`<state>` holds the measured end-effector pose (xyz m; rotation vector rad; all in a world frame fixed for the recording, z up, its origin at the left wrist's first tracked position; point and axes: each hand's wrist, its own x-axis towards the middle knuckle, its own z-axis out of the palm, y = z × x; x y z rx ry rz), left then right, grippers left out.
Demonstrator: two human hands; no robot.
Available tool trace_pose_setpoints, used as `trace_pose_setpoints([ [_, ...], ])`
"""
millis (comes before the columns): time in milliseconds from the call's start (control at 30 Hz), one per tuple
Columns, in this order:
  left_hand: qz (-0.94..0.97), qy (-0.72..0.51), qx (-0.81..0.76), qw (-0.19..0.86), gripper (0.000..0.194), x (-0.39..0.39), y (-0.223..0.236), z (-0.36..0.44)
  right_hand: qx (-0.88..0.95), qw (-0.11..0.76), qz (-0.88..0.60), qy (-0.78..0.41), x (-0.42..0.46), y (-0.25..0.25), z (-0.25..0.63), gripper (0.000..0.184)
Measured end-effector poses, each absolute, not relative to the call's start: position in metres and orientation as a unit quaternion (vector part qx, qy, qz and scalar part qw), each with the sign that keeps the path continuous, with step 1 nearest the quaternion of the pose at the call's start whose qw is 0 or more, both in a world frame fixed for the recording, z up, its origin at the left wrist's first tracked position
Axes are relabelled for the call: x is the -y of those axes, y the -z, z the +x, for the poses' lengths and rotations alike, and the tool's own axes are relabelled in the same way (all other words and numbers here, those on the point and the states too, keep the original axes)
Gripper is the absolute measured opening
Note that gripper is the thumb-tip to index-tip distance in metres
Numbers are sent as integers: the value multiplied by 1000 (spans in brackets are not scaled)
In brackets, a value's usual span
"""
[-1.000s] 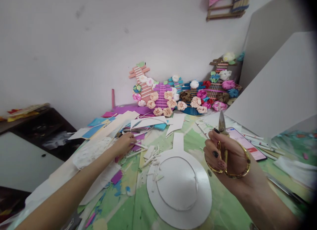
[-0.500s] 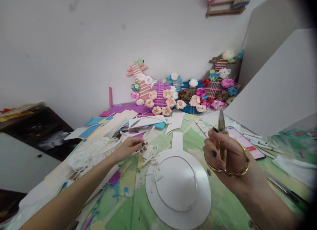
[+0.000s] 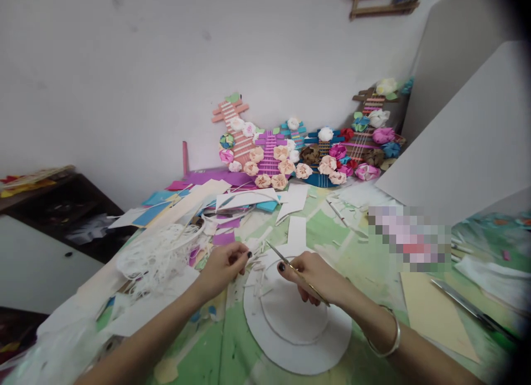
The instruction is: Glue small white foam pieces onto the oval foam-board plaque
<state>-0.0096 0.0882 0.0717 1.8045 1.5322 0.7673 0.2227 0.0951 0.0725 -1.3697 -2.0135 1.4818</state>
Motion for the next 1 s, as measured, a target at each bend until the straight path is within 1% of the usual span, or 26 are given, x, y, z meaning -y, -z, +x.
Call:
trace_pose_setpoints([
  [100,738,-257,-578,236,20,-83,-73,-4,691,122,-488,-519,-95,-71,222,59],
  [200,785,-214,-562,152,19,-81,-76,-2,688,122,-476,-533,-98,-66,222,63],
  [267,805,-188,-551,112,19,-81,-76,-1,690,130,-461,-542,-100,-60,221,63],
  [367,821,-158,-542,83,23,-80,-73,-2,681,124,-457,-558,-103,-54,218,56],
  [500,828,-116,-541,88,28,-79,-70,-1,663,102,-469,-575,-104,-50,214,50],
  [733,810,-41,-577,102,28,-78,-70,-3,660,93,-461,-586,-107,-37,214,51],
  [900,810,-79,-564,137,28,-79,-68,-4,653,89,-456,-598,-105,-39,213,53],
  [1000,795,-124,-569,169,29,-79,-65,-5,646,100,-449,-610,-103,-44,212,55],
])
